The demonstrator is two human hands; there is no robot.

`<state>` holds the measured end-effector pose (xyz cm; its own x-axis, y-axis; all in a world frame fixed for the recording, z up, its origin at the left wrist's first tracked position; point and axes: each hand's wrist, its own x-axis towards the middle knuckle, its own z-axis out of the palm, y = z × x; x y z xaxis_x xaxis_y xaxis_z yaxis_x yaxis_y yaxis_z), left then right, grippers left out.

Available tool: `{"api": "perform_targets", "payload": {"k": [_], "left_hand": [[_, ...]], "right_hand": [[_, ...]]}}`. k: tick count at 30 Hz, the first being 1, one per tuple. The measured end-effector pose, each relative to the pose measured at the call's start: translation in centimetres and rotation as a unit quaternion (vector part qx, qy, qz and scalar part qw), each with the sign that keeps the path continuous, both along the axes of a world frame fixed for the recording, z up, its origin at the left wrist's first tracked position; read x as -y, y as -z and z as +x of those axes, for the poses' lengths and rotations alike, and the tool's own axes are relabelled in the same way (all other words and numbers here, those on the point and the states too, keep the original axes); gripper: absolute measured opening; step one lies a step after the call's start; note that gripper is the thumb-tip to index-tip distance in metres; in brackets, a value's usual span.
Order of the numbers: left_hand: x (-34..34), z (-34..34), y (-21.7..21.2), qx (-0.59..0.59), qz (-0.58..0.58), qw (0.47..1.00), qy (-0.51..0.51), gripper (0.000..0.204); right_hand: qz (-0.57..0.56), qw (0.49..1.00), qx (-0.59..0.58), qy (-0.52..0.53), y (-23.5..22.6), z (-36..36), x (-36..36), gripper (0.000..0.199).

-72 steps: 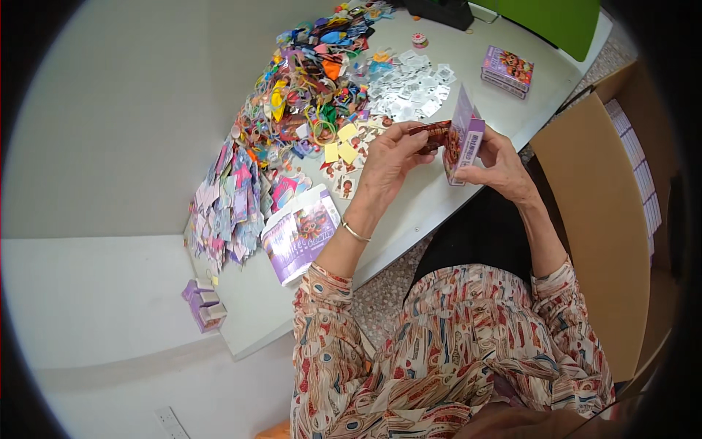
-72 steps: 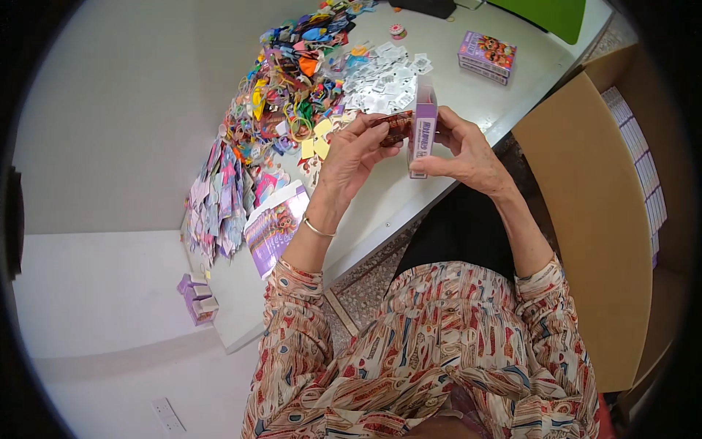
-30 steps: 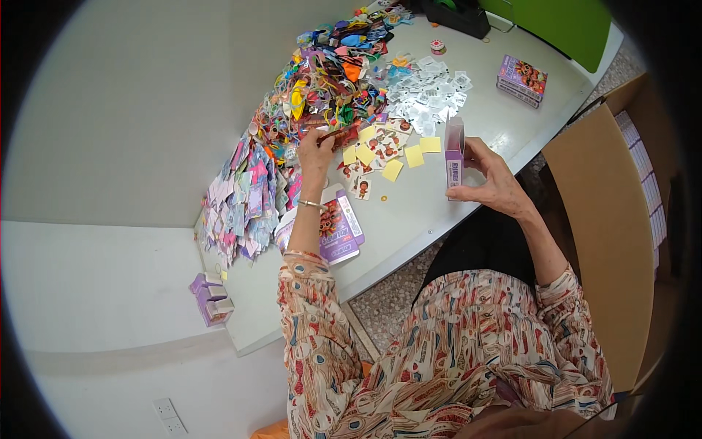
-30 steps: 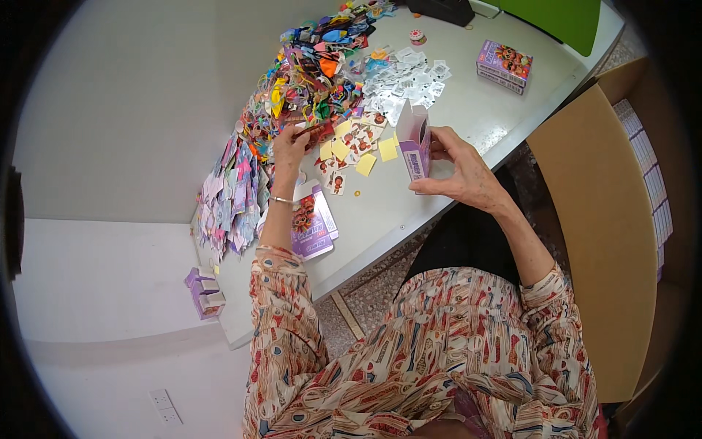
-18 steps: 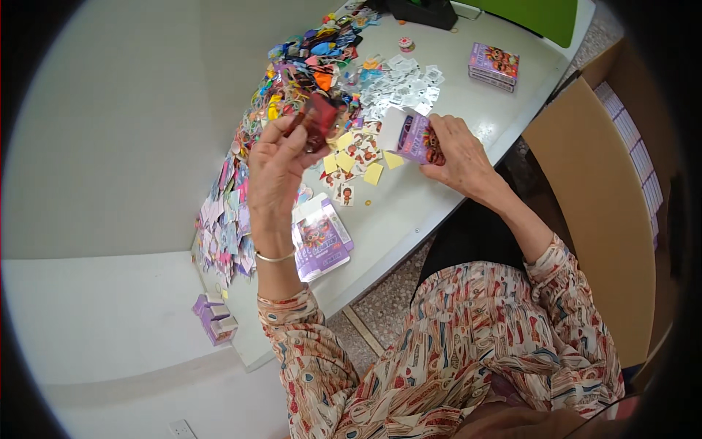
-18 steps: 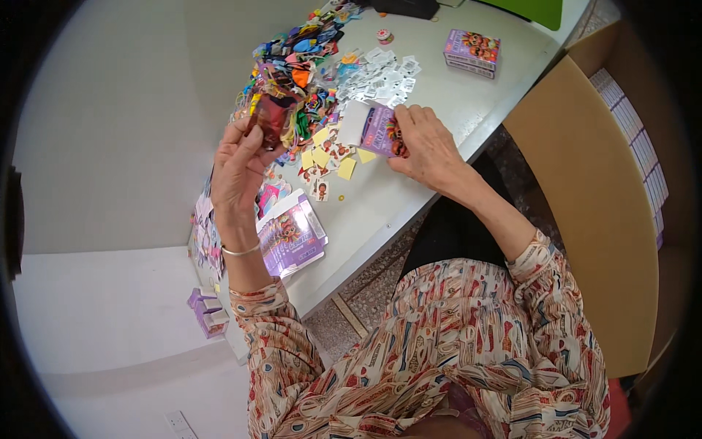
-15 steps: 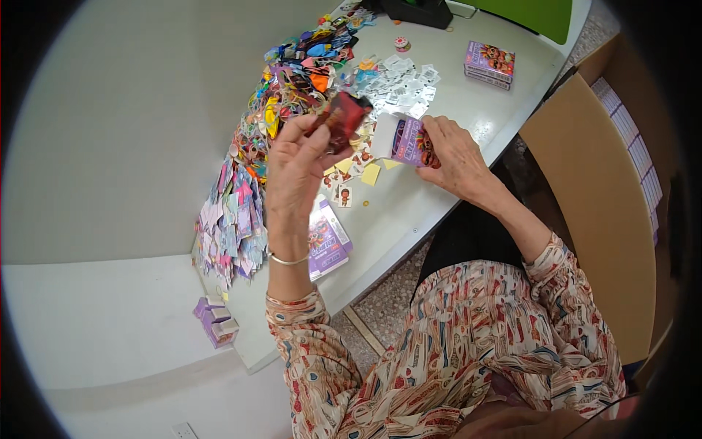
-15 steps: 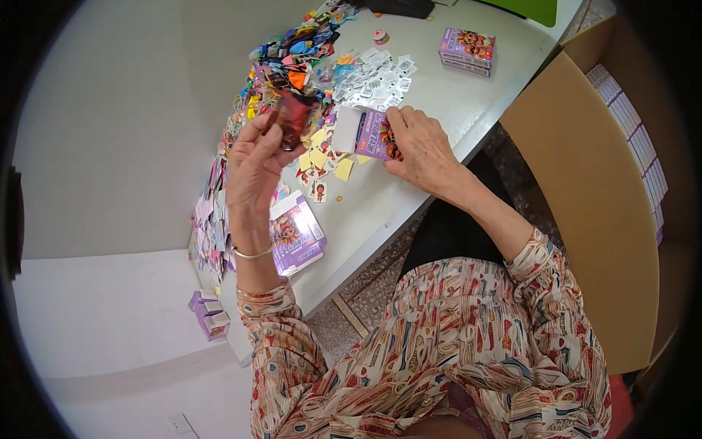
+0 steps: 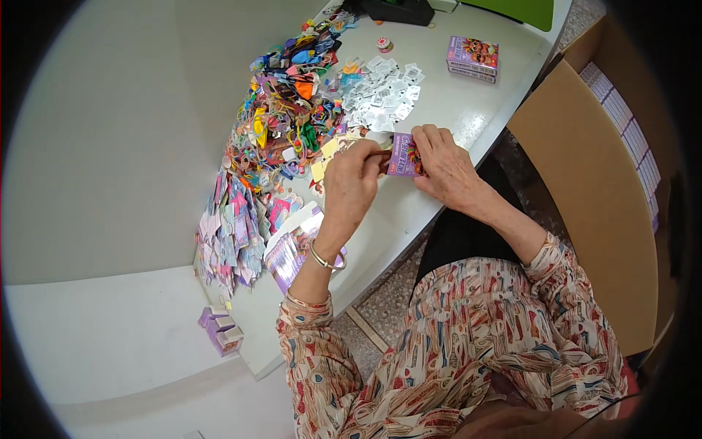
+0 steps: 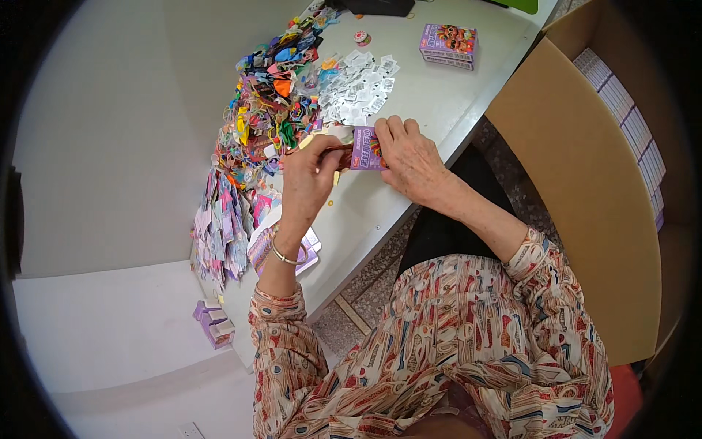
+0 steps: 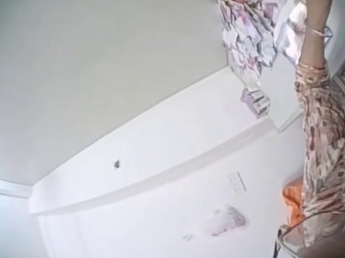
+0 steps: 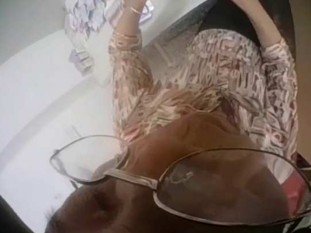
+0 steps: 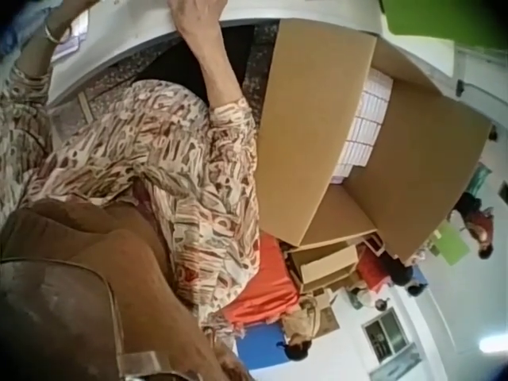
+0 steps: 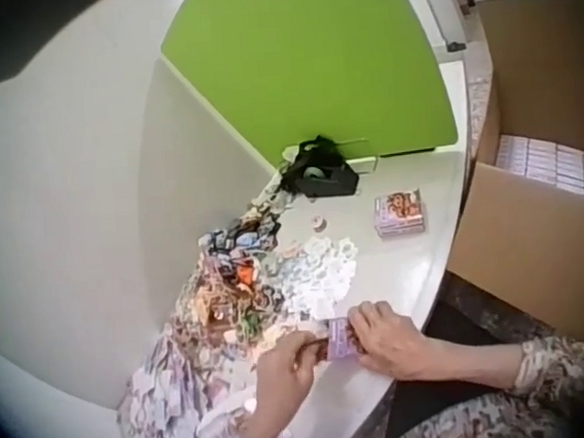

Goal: Sorting small toy parts and placing them into purple cardboard boxes.

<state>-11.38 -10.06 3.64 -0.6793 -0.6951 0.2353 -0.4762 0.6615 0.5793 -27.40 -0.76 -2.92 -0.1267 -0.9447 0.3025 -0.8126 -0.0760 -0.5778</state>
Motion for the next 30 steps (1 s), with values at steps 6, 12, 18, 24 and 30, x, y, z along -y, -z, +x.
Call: {"api": "perform_targets", "payload": {"k": [6,12,18,24,30], "left_hand": [[0.0,-2.1,-0.8,0.041,-0.034,0.996,0.078,0.012],[-0.6,-1.7,0.1,-0.065,-0.151,0.986,-0.009,0.015],[-2.2,-2.3,2.0,-0.039,-0.197,0.979,-0.021,0.011],[-1.8,-1.4,2.3,-0.062,-0.066,0.996,-0.017,0.018],[-4.8,-0.5,5.2,-0.292,0.221,0.928,-0.072,0.034]], "right_hand": [[0.012,1.000,0.015,-0.002,0.0,0.4,0.2,0.073],[0.012,0.999,0.037,0.024,0.4,-0.2,0.2,0.080],[-0.006,0.997,0.059,0.042,0.1,-0.2,0.1,0.093],[-0.028,0.998,0.052,0.017,0.3,-0.7,0.1,0.093],[-0.004,0.998,0.055,0.003,0.1,-0.8,0.2,0.085]]}}
